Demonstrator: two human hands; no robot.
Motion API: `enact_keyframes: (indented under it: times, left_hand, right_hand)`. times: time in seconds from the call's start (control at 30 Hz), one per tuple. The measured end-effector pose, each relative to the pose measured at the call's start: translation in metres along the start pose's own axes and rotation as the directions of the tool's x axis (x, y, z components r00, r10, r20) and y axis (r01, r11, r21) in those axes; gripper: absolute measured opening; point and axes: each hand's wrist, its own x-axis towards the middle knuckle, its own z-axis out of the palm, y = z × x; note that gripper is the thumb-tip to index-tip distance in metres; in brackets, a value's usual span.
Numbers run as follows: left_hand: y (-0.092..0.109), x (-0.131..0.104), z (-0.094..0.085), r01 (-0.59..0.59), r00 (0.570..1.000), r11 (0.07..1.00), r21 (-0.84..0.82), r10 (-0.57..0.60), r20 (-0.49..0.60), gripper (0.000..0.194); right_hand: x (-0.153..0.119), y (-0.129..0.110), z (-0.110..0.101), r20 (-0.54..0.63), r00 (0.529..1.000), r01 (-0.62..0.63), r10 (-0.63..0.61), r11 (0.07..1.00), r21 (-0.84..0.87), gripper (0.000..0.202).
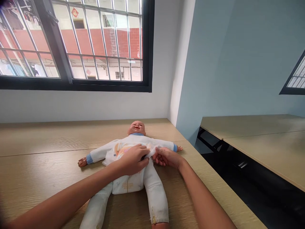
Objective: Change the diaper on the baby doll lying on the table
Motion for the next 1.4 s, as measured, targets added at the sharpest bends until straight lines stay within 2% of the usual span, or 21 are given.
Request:
enact_keyframes:
  times: [0.17, 0.3, 0.43, 0.67, 1.07, 1.23, 1.4]
  left_hand:
    - [0.000, 0.000, 0.002, -0.014, 1.000, 1.000, -0.006, 0.014, -0.010, 0.015]
    - [-0.002, -0.001, 0.004, -0.035, 0.999, 0.999, 0.010, 0.036, -0.017, 0.014]
    - [-0.002, -0.001, 0.004, -0.044, 0.999, 0.999, 0.032, 0.044, -0.007, 0.015]
    - [-0.003, 0.000, 0.005, -0.048, 0.999, 0.998, 0.039, 0.048, -0.002, 0.016]
    - [-0.002, 0.000, 0.003, -0.049, 0.999, 0.998, 0.044, 0.048, 0.010, 0.019]
    - [-0.003, 0.000, 0.004, -0.045, 0.999, 0.999, 0.026, 0.045, 0.007, 0.020]
    - [-0.002, -0.001, 0.005, -0.043, 0.999, 0.999, 0.022, 0.043, -0.005, 0.021]
  right_hand:
    - [0.000, 0.002, -0.002, 0.006, 1.000, -0.015, 0.015, 1.000, -0.019, 0.041]
    - [0.003, 0.007, -0.006, 0.004, 1.000, -0.007, 0.007, 1.000, -0.019, 0.030]
    - [0.004, 0.008, -0.007, 0.005, 1.000, 0.017, -0.017, 1.000, -0.018, 0.030]
    - [0.005, 0.009, -0.006, 0.010, 1.000, 0.017, -0.017, 1.000, -0.022, 0.045]
    - [0.006, 0.009, -0.005, -0.047, 0.998, -0.039, 0.036, 0.997, -0.060, 0.028]
    - [0.010, 0.010, -0.004, -0.083, 0.995, -0.062, 0.051, 0.989, -0.132, 0.030]
    - [0.014, 0.008, 0.003, -0.150, 0.988, -0.057, 0.023, 0.973, -0.226, 0.023]
